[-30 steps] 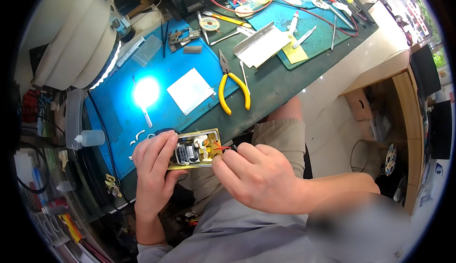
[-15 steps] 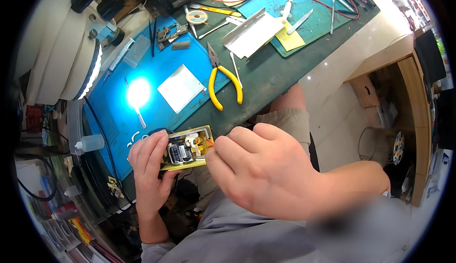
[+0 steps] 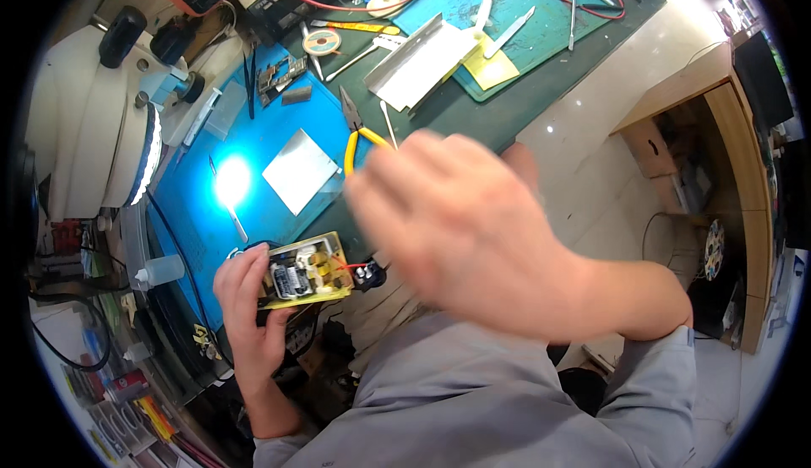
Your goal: The person uses a small metal tool to scrape and clean the surface of a yellow electronic component held in their left hand. They repeatedly rub the tool against the component's surface, occasionally rotating the object to access different areas, while working at a cluttered bench under a bright lamp.
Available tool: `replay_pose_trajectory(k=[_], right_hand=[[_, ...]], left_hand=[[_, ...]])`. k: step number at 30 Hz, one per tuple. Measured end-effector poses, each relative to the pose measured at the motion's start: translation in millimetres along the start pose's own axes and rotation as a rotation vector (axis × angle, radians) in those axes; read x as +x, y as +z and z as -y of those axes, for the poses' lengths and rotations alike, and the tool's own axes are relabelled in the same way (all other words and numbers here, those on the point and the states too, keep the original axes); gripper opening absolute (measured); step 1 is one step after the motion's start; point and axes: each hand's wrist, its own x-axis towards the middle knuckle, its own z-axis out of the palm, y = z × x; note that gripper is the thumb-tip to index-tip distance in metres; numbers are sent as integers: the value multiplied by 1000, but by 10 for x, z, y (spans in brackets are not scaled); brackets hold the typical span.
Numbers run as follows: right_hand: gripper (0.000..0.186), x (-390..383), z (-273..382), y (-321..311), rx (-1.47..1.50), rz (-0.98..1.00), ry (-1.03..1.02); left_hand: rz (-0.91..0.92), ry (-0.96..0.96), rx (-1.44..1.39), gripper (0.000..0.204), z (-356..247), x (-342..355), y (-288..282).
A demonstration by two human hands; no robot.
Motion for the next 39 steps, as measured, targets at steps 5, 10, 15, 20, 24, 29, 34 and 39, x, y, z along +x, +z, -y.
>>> replay_pose_trajectory(k=[5,10,15,20,24,29,34,39], right_hand=[[22,-43,-503,288,-37,-199,326],[19,115,-516,630,-88,-214,295],[19,261,-327,675,-84,-282,178],[24,-46,-99,436,222,-201,34],[30,-253,-336,241,248,-239,6],[19,-361,-1330,6,-77,-409,587],[48,-349,-2849,-203,-428,-212,888],[28,-166,-3131,-287,-687,94,922]], left_hand=[[98,3,25,61,-18,135,-167],[11,-48,-2,65,-78,183,-215],[-289,-497,19,18,131,302,-326],[-292,-523,-85,23,183,437,-436],[-71,-173,-111,60,-119,440,-282],[53,-56,95,87,-188,222,-156],[36,-18,61,78,-80,276,-94],[23,-3,4,76,-62,313,-40]])
